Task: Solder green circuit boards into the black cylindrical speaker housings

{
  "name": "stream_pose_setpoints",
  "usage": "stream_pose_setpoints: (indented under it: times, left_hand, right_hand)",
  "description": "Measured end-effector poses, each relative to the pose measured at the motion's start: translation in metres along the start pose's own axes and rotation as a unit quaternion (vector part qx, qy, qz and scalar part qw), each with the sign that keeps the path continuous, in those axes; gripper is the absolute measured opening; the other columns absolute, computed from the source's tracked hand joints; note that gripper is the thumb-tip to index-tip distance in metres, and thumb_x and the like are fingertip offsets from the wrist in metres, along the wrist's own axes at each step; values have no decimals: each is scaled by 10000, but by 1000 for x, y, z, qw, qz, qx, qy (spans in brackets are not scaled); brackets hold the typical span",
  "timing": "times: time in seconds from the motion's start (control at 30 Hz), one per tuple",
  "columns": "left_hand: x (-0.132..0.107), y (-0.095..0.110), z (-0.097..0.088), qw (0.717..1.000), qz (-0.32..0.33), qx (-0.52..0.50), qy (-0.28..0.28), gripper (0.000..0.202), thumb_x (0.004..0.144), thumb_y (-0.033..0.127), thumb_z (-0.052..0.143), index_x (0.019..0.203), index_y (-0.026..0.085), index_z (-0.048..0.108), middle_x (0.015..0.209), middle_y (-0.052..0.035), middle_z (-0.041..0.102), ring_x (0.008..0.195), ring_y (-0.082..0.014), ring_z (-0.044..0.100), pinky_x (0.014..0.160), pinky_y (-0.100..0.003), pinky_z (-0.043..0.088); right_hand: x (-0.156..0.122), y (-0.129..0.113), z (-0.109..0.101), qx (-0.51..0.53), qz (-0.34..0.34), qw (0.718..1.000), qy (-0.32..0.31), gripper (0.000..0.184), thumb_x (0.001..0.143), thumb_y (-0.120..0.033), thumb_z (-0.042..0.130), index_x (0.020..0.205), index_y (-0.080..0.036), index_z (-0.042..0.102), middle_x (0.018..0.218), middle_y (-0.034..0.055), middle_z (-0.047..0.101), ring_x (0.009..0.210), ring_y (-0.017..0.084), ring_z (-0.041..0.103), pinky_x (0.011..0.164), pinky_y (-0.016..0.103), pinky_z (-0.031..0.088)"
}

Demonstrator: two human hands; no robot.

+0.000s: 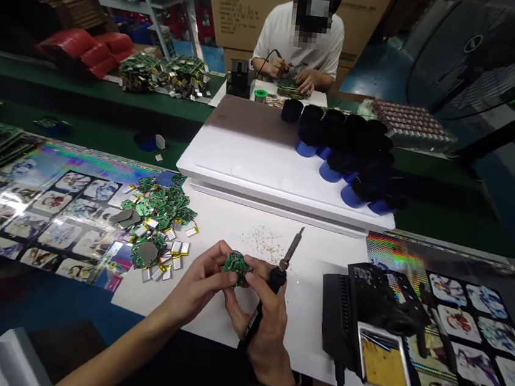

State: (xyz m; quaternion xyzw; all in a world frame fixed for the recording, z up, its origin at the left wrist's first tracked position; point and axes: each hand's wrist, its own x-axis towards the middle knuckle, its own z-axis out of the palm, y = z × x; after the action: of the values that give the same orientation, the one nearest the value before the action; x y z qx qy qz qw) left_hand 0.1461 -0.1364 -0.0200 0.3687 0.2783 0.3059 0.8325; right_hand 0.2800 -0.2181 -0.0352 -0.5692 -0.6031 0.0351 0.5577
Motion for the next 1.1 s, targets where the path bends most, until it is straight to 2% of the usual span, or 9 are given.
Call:
stream_pose_setpoints:
  times: [0.1,0.2,0.3,0.43,0.6,0.73,0.9,0.97,1.1]
  left_hand:
    - [-4,8,-7,997,-23,44,-54,332,882,447,850,989,248,607,955,-32,719,838,-195,737,800,-331,589]
    - [-5,28,-30,981,38,189,-34,268,1010,477,681,1187,276,660,1049,-71,739,939,-220,739,846,-354,590]
    - [-4,47,-58,922,101,374,-22,343,985,313,693,1325,322,648,1367,-90,698,1327,-268,643,1092,-400,533]
    - [1,46,-74,855,51,494,-147,666,901,169,725,1510,352,530,1729,-68,403,1612,-291,381,1268,-443,423]
    - [14,9,-69,815,159,537,-152,533,971,172,689,1471,305,558,1566,-110,573,1488,-258,534,1262,-440,440]
    - [18,-10,-61,783,230,577,-17,421,898,334,842,1272,229,681,1282,-134,603,1254,-292,618,1079,-437,559]
    - [10,-9,-56,821,183,538,60,237,904,355,826,1097,231,768,1164,-86,531,998,-208,636,885,-354,588]
    - [8,-6,-56,860,141,487,57,140,963,354,749,1013,228,784,1073,-58,539,844,-152,613,743,-291,557]
    - [9,-4,-56,961,17,272,54,334,962,506,739,933,179,677,798,15,547,618,-107,581,606,-250,493]
  right_hand:
    - [-7,3,-5,55,19,998,-3,612,865,-69,811,1381,-269,549,1328,116,736,1229,257,751,984,466,681]
    - [-11,8,-10,101,89,991,24,598,859,-65,813,1361,-259,553,1340,111,718,1273,249,728,1069,478,641]
    - [-16,17,-15,103,141,984,45,582,855,-99,834,1345,-262,565,1326,102,705,1266,238,718,1056,450,644]
    - [-26,30,-21,69,165,984,19,615,854,-127,856,1380,-263,569,1332,95,696,1161,196,742,972,349,659]
    - [-33,36,-23,15,162,986,-31,573,881,-190,844,1377,-271,569,1338,94,703,1237,240,727,1014,396,646]
    - [-31,34,-24,-23,153,987,-34,532,919,-207,803,1397,-276,578,1345,100,713,1233,249,734,1019,415,655]
    - [-35,37,-25,-41,164,984,-49,512,943,-226,779,1415,-273,588,1340,100,729,1203,257,754,1043,457,657]
    - [-38,39,-25,-46,156,985,-58,502,939,-223,785,1402,-269,596,1327,95,739,1204,259,759,1050,452,655]
    - [-38,36,-21,-44,116,989,-87,499,919,-194,807,1372,-260,608,1284,84,759,1191,255,770,1057,427,655]
